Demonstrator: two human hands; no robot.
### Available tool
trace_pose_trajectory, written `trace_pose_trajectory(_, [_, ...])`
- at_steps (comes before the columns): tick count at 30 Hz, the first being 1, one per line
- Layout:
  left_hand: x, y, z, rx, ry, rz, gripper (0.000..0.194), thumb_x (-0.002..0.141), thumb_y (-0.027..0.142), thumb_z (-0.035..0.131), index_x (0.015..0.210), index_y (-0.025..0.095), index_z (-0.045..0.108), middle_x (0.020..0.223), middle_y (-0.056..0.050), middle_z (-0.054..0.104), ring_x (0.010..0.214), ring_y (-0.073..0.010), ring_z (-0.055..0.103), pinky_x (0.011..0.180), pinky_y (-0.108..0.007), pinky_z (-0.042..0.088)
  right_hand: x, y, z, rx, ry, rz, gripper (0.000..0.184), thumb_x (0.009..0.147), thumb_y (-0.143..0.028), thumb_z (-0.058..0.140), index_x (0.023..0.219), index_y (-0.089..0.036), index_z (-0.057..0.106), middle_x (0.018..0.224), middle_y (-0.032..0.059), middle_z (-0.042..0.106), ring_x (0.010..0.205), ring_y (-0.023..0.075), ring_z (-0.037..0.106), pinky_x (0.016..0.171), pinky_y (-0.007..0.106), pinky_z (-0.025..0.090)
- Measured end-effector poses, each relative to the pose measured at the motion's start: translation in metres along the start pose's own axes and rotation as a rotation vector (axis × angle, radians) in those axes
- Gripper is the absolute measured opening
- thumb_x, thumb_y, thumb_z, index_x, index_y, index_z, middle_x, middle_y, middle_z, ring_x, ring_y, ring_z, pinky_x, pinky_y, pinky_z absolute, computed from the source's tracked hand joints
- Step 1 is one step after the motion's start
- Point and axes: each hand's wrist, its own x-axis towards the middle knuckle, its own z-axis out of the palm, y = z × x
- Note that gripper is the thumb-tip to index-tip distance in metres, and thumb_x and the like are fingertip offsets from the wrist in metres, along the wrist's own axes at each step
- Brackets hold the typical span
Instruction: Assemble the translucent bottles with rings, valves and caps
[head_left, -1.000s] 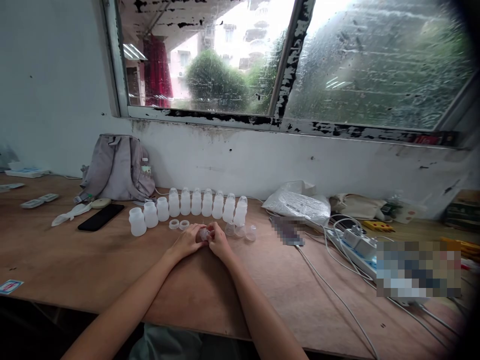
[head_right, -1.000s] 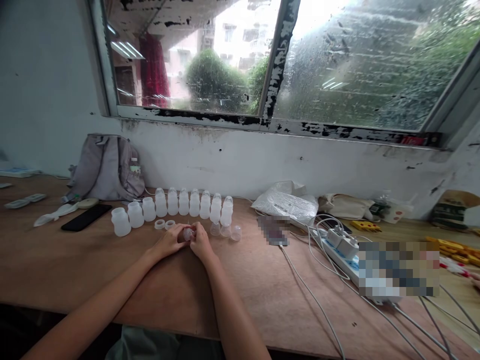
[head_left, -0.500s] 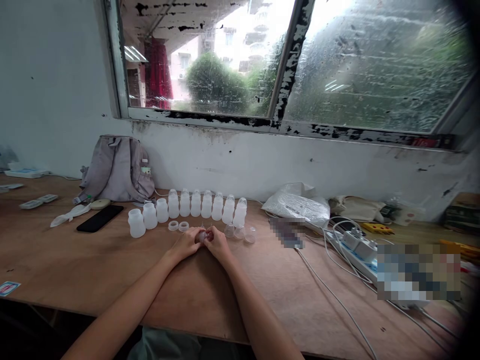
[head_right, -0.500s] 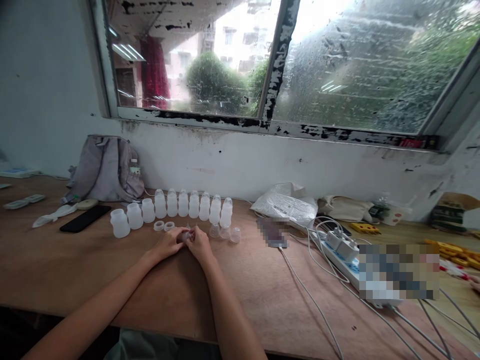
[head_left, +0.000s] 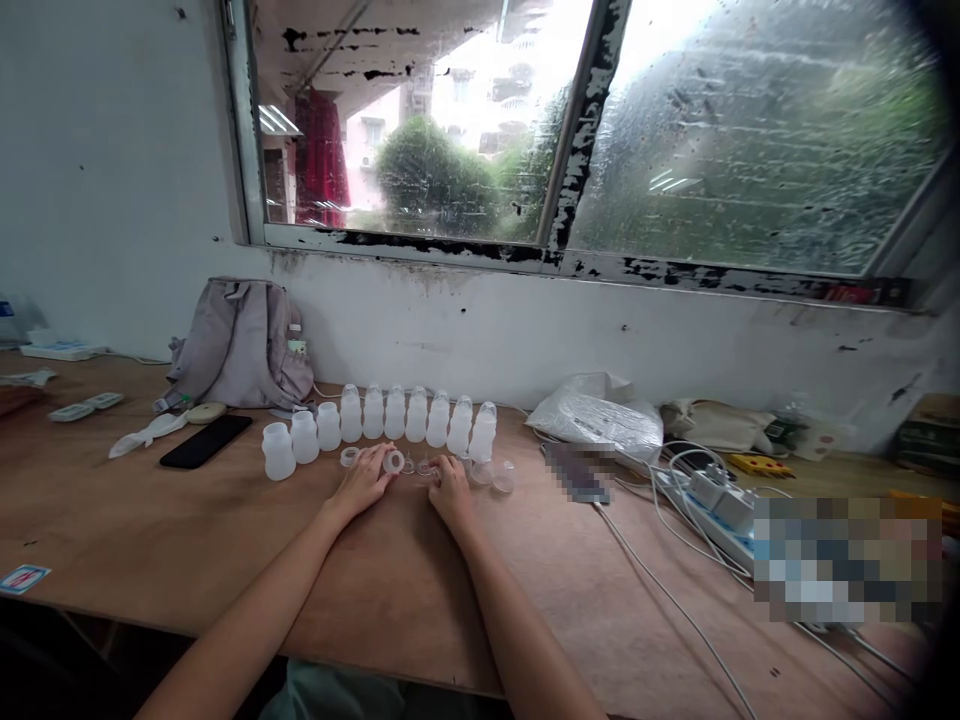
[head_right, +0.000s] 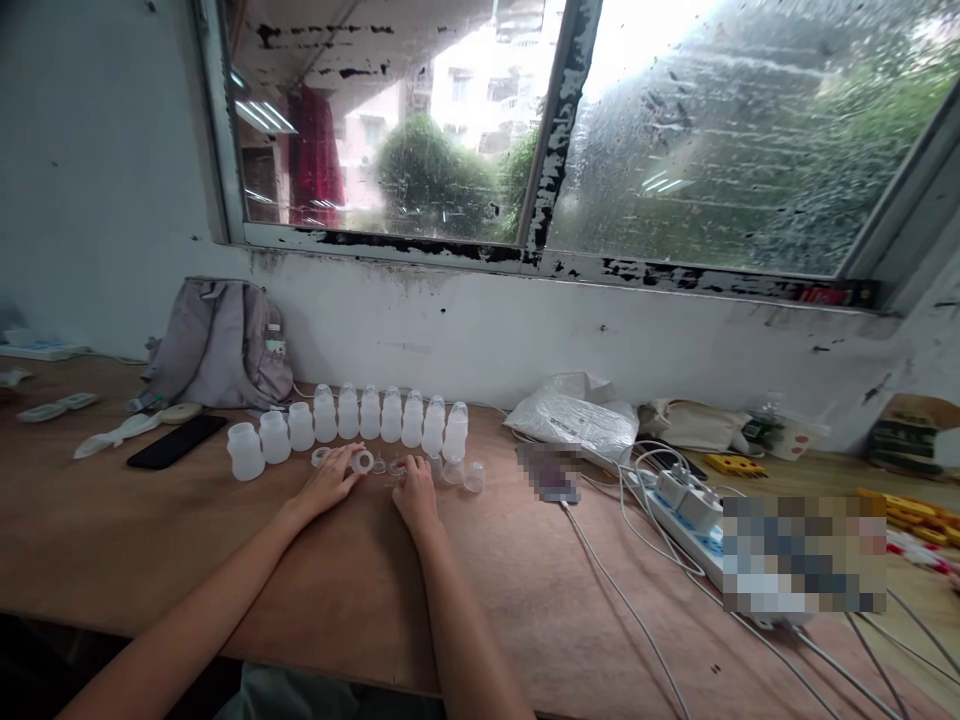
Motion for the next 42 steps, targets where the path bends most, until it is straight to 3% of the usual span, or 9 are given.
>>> trace_pose_trajectory(3, [0.001,-0.012,0.005,0.070,0.028,-0.085,0.037,0.082,0.026,0.039,0.118,0.019,0.035,0.124,-0.012,0.046,0.117,-0.0248,0.038,0.098,-0.051,0.018,0.000,0.001,-0.001,-0.047,0.004,0.079,0.031,0.067,-0.005,0.043,0.096,-0.014,0.049,0.092,0.0091,0.054,0.085,0.0193,0.050,0.074,0.029,0.040])
trace_pose_trajectory(8, [0.003,-0.021,0.017,0.170,-0.006,-0.162,0.034,0.084,0.029,0.036,0.117,0.021,0.037,0.132,-0.011,0.037,0.126,-0.0246,0.022,0.099,-0.056,0.008,0.000,-0.002,-0.004,-0.150,-0.032,0.177,0.024,0.074,-0.009,0.042,0.095,-0.016,0.052,0.099,0.0088,0.051,0.076,0.0154,0.055,0.064,0.024,0.040])
trace_pose_trajectory(17, [0.004,-0.022,0.020,0.281,-0.102,-0.177,0.036,0.087,0.036,0.029,0.121,0.029,0.038,0.139,-0.005,0.025,0.128,-0.0220,0.016,0.100,-0.055,0.008,0.006,-0.006,-0.003,-0.272,-0.094,0.234,0.039,0.077,-0.006,0.037,0.115,-0.015,0.042,0.101,0.0101,0.057,0.088,0.0180,0.056,0.068,0.024,0.040])
trace_pose_trajectory(26, [0.005,-0.024,0.022,0.322,-0.144,-0.214,0.041,0.087,0.033,0.027,0.126,0.023,0.035,0.138,-0.010,0.028,0.128,-0.0239,0.016,0.099,-0.055,0.010,0.006,-0.006,-0.002,-0.311,-0.118,0.233,0.043,0.077,-0.006,0.035,0.119,-0.014,0.039,0.096,0.0103,0.059,0.089,0.0186,0.057,0.072,0.025,0.040])
trace_pose_trajectory(33, [0.004,-0.019,0.015,0.314,-0.180,-0.174,0.041,0.088,0.037,0.023,0.128,0.036,0.029,0.138,-0.004,0.028,0.127,-0.0241,0.019,0.098,-0.056,0.012,0.005,-0.008,-0.006,-0.218,-0.008,0.181,0.045,0.076,-0.006,0.035,0.120,-0.015,0.040,0.111,0.0103,0.053,0.092,0.0176,0.056,0.073,0.024,0.042])
trace_pose_trajectory(37, [0.004,-0.020,0.014,0.305,-0.200,-0.175,0.040,0.088,0.039,0.021,0.127,0.037,0.032,0.137,-0.004,0.032,0.126,-0.0250,0.022,0.097,-0.056,0.013,0.005,-0.007,-0.009,-0.183,0.085,0.199,0.044,0.076,-0.005,0.034,0.118,-0.015,0.041,0.115,0.0104,0.050,0.090,0.0175,0.056,0.070,0.025,0.043])
trace_pose_trajectory(42, [0.005,-0.022,0.015,0.296,-0.208,-0.178,0.040,0.088,0.038,0.020,0.126,0.036,0.033,0.136,-0.004,0.033,0.126,-0.0251,0.023,0.097,-0.056,0.012,0.005,0.001,-0.009,-0.181,0.106,0.230,0.042,0.075,-0.002,0.031,0.111,-0.014,0.048,0.119,0.0108,0.047,0.096,0.0182,0.054,0.075,0.025,0.042])
